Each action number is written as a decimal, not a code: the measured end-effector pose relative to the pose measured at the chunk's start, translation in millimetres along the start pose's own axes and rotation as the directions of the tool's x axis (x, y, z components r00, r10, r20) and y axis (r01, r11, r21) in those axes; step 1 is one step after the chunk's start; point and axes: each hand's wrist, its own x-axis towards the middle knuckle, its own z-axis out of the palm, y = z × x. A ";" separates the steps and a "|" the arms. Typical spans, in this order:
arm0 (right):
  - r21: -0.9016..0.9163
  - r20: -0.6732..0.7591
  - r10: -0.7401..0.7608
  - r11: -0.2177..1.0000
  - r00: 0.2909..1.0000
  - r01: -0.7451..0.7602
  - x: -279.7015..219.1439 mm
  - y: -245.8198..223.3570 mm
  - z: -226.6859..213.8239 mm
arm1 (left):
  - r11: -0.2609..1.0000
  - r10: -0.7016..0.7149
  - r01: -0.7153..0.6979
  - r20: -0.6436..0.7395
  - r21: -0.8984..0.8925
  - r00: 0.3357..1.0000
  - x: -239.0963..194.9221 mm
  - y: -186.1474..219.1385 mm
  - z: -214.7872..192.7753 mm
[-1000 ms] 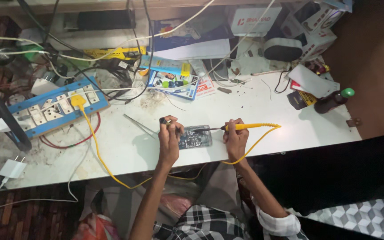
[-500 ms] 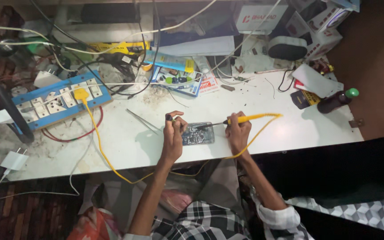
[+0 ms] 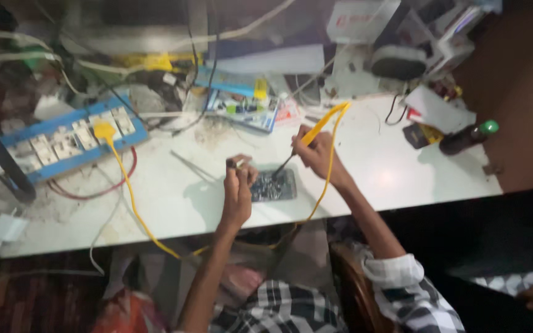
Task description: The person solders a small electronic circuit board using a soldering iron and solder wire. They hold the board with one hand and apply the soldering iron with the other, working on various points on the board.
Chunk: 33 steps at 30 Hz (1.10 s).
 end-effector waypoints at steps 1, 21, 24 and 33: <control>0.007 -0.010 -0.038 0.999 0.999 0.038 6.6 -3.5 -1.8 | 0.999 -0.015 0.015 0.006 0.030 1.000 3.1 3.3 -0.3; 0.121 -0.072 0.021 0.993 0.997 -0.013 -33.1 3.6 0.0 | 0.995 0.005 -0.001 -0.036 0.105 0.999 -5.5 12.9 1.9; 0.146 -0.173 0.114 0.985 0.978 -0.089 -36.7 1.3 4.8 | 0.996 0.013 -0.007 -0.072 0.086 0.997 -6.8 13.4 5.6; 0.230 -0.441 0.010 0.968 0.898 0.102 -50.9 21.8 20.4 | 0.999 0.038 -0.040 -0.074 -0.027 0.997 -11.6 10.5 10.2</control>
